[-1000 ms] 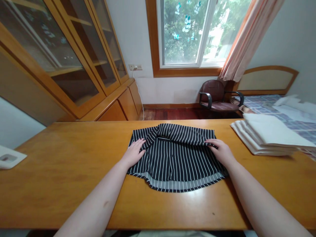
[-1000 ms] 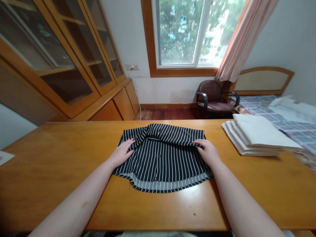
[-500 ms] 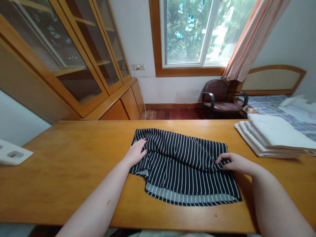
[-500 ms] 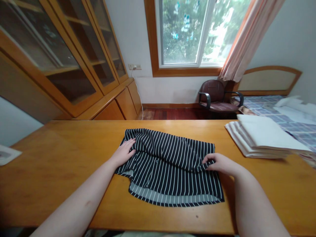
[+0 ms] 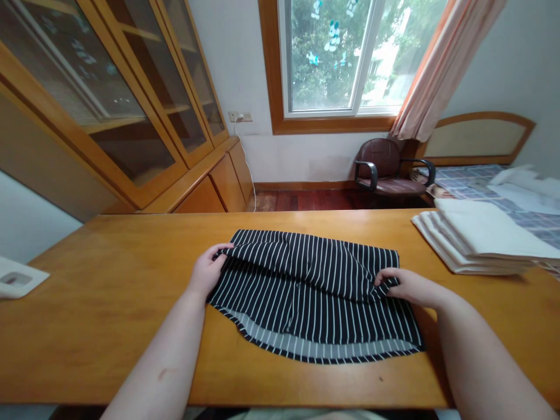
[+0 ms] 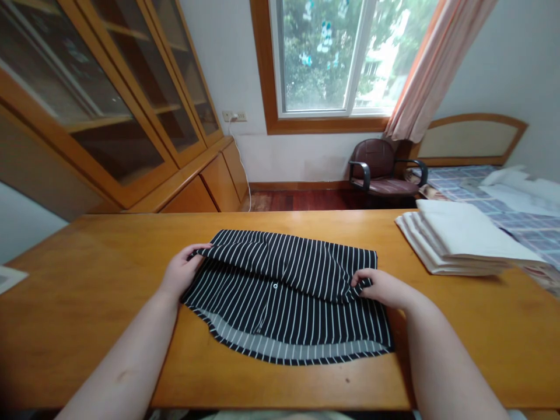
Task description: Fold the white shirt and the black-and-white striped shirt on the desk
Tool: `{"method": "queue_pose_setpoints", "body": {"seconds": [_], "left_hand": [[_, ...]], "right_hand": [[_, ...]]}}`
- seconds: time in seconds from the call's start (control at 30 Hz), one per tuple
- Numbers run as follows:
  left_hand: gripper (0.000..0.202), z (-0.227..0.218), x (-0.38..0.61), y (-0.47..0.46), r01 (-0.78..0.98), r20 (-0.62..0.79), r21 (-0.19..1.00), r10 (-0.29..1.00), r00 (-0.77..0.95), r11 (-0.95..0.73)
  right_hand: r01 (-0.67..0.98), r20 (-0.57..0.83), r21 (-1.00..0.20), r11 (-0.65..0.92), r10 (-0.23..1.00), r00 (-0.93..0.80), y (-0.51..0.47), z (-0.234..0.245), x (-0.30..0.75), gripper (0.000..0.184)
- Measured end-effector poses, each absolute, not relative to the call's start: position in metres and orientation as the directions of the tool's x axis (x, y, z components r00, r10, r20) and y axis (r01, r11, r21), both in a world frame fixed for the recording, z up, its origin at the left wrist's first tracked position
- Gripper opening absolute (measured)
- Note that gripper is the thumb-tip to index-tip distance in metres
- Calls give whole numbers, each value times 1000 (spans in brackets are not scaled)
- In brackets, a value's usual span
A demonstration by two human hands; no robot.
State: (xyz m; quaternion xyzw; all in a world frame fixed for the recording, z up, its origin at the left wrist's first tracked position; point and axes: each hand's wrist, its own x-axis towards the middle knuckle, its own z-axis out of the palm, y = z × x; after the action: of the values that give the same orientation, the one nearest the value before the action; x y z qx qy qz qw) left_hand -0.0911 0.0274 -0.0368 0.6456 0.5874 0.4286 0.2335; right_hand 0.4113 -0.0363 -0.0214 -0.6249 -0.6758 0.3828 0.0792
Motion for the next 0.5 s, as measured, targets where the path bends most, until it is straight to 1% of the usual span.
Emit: {"method": "queue_pose_setpoints", "body": {"seconds": [0.1, 0.17, 0.23, 0.3, 0.37, 0.4, 0.43, 0.47, 0.5], "left_hand": [[25, -35, -100, 27, 490, 252, 852, 965, -76, -184], [22, -36, -106, 27, 512, 221, 843, 974, -44, -168], [22, -36, -112, 28, 627, 178, 758, 982, 67, -180], [29, -32, -112, 26, 766, 113, 598, 971, 211, -236], [43, -23, -100, 18, 841, 66, 439, 945, 319, -315], [47, -17, -89, 12, 854, 66, 385, 934, 352, -350], [46, -11, -75, 3, 844, 80, 351, 911, 404, -405], [42, -6, -57, -8, 812, 93, 340, 876, 473, -475], [39, -2, -38, -19, 770, 97, 344, 836, 541, -538]], "right_hand": [[781, -372, -615, -105, 913, -170, -35, -23, 414, 25], [770, -372, -628, -113, 912, -170, -34, -25, 418, 25], [757, -384, -644, -110, 903, -196, -35, -25, 424, 27], [753, -393, -651, -97, 892, -224, -39, -22, 429, 39], [781, -389, -619, -86, 897, -209, -44, -15, 430, 55], [808, -377, -584, -73, 907, -191, -47, -11, 427, 61], [839, -355, -542, -50, 918, -175, -50, -6, 421, 64], [869, -325, -495, -18, 931, -165, -52, 0, 412, 64], [890, -281, -455, 29, 944, -175, -54, 6, 399, 60]]}}
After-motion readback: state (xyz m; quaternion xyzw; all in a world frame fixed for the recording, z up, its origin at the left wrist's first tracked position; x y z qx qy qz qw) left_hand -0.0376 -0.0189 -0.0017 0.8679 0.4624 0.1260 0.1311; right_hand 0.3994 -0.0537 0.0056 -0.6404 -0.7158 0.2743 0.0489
